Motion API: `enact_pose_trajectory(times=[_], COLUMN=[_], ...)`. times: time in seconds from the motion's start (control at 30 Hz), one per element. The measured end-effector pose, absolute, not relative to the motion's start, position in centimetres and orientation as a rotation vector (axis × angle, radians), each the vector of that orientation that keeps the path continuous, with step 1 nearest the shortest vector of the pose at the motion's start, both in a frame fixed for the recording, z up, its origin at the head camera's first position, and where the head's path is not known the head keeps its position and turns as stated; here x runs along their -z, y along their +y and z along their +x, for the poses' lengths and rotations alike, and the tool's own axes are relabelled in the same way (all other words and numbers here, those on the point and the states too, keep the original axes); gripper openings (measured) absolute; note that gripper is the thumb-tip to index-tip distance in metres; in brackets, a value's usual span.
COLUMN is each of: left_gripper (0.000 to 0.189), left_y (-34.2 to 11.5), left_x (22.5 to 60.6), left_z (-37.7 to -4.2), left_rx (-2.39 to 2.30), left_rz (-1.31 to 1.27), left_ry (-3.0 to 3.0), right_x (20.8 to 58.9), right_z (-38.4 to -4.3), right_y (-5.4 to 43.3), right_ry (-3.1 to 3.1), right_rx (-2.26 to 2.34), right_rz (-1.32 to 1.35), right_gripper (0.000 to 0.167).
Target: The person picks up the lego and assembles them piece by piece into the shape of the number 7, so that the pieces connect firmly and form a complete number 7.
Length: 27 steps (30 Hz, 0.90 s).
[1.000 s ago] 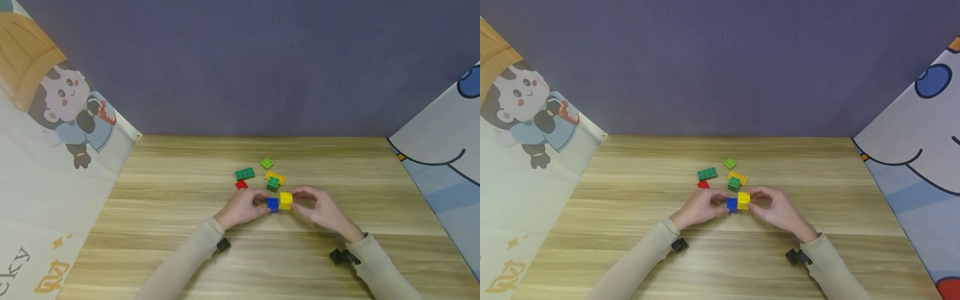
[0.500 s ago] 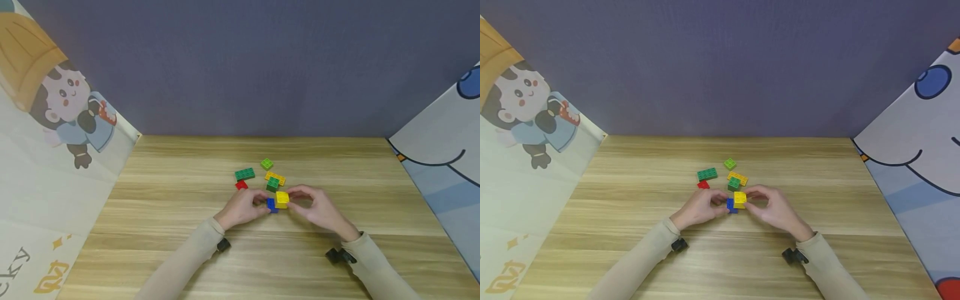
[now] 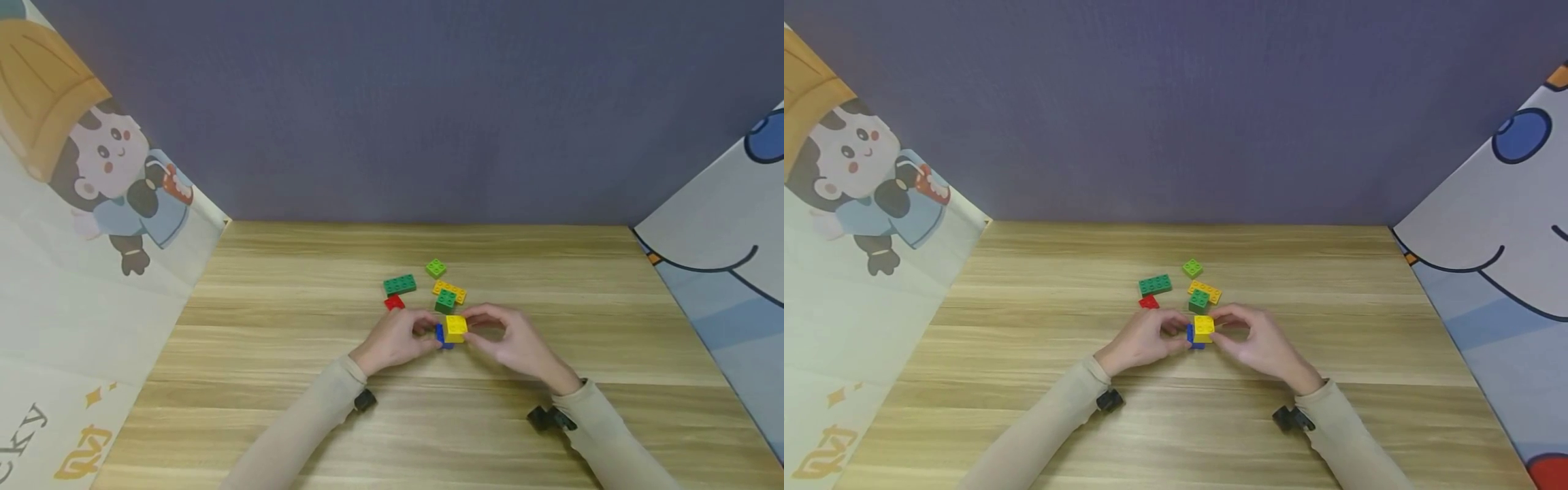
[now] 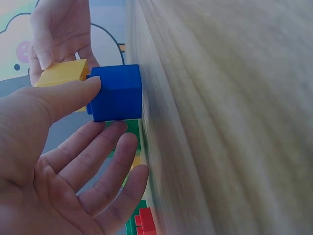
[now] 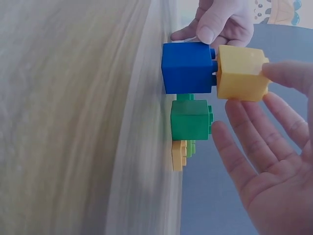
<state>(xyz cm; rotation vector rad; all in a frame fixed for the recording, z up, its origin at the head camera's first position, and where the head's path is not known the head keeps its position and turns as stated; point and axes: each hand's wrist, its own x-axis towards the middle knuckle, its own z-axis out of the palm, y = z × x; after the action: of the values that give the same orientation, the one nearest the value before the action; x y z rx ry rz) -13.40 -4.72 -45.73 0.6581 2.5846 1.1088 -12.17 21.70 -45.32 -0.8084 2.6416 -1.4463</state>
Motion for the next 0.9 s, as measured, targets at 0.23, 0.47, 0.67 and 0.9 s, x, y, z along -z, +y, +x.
enact_pose_trajectory(times=[0.23, 0.47, 0.67, 0.9], left_gripper=[0.040, 0.040, 0.041, 0.040], left_y=[-4.7, -4.7, -4.7, -4.7], left_x=[45.8, 45.8, 45.8, 45.9], left_z=[-13.5, -13.5, -13.5, -13.6], left_rx=[-1.109, -1.114, -1.123, -1.125], left_rz=[0.663, 0.657, 0.658, 0.671], left_ry=[2.583, 2.575, 2.573, 2.575], right_x=[45.6, 45.9, 46.3, 46.2], right_z=[-12.2, -12.3, -12.5, -12.5], right_y=[21.3, 20.8, 20.3, 20.2], right_ry=[2.638, 2.669, 2.716, 2.810], right_rx=[1.481, 1.500, 1.510, 1.411], right_rz=[-0.866, -0.934, -0.997, -1.084], right_gripper=[0.035, 0.034, 0.034, 0.032])
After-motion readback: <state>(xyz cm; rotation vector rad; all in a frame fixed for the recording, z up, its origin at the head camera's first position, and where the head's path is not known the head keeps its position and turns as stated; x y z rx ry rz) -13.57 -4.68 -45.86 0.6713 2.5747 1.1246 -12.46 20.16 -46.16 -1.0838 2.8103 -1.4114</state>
